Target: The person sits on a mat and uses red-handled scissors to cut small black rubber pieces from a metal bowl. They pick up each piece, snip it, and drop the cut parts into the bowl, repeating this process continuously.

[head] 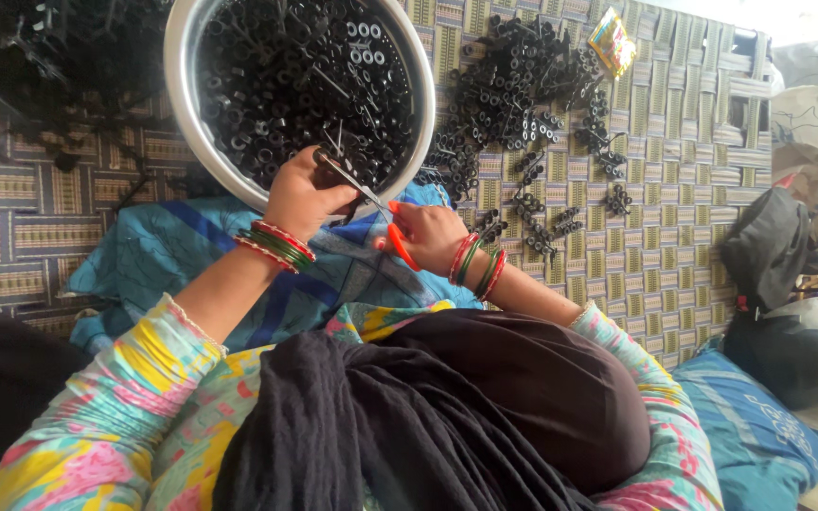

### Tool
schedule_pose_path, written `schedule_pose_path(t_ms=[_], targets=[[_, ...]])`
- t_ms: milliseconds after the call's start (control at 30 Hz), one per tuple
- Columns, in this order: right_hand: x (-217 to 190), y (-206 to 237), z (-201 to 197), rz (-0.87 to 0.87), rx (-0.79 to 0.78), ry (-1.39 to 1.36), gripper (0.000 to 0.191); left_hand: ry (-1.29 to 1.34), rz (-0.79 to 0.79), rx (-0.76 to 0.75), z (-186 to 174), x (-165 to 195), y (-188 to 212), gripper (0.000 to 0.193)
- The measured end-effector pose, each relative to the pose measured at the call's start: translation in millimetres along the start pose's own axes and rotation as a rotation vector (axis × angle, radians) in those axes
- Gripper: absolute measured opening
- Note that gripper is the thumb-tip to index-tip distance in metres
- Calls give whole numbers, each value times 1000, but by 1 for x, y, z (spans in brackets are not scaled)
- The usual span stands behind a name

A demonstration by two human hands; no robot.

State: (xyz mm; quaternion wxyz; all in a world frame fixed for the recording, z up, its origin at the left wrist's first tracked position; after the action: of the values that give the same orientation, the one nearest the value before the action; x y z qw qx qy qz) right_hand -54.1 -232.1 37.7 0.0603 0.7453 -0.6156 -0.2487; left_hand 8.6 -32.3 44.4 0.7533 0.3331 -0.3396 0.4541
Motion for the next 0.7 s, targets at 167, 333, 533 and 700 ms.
schedule_pose_path(t_ms=[167, 333, 533, 700], targets=[[0, -1, 6, 79, 23, 22, 52, -11, -62, 30, -1, 4, 0, 23], [-6, -1, -3, 78, 8, -36, 53, 0, -42, -18, 5, 12, 3, 24], [-13, -2, -6, 79, -6, -27, 54, 43, -115, -83, 11, 12, 7, 24], [-11, -2, -6, 140, -38, -61, 53, 51, -133, -82, 10, 13, 8, 23]])
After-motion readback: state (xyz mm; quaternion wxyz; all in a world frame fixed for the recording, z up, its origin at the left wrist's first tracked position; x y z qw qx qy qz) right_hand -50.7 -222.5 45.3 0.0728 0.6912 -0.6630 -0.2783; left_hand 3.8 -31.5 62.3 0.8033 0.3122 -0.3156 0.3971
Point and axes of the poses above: each hand's wrist, its own y-axis away from the middle knuckle, its own z-axis out of the palm, x = y × z, the point moved 3 cm from there along -y, towards the middle knuckle, and after that the axes turned 7 degrees about y, right-handed, at the moved point
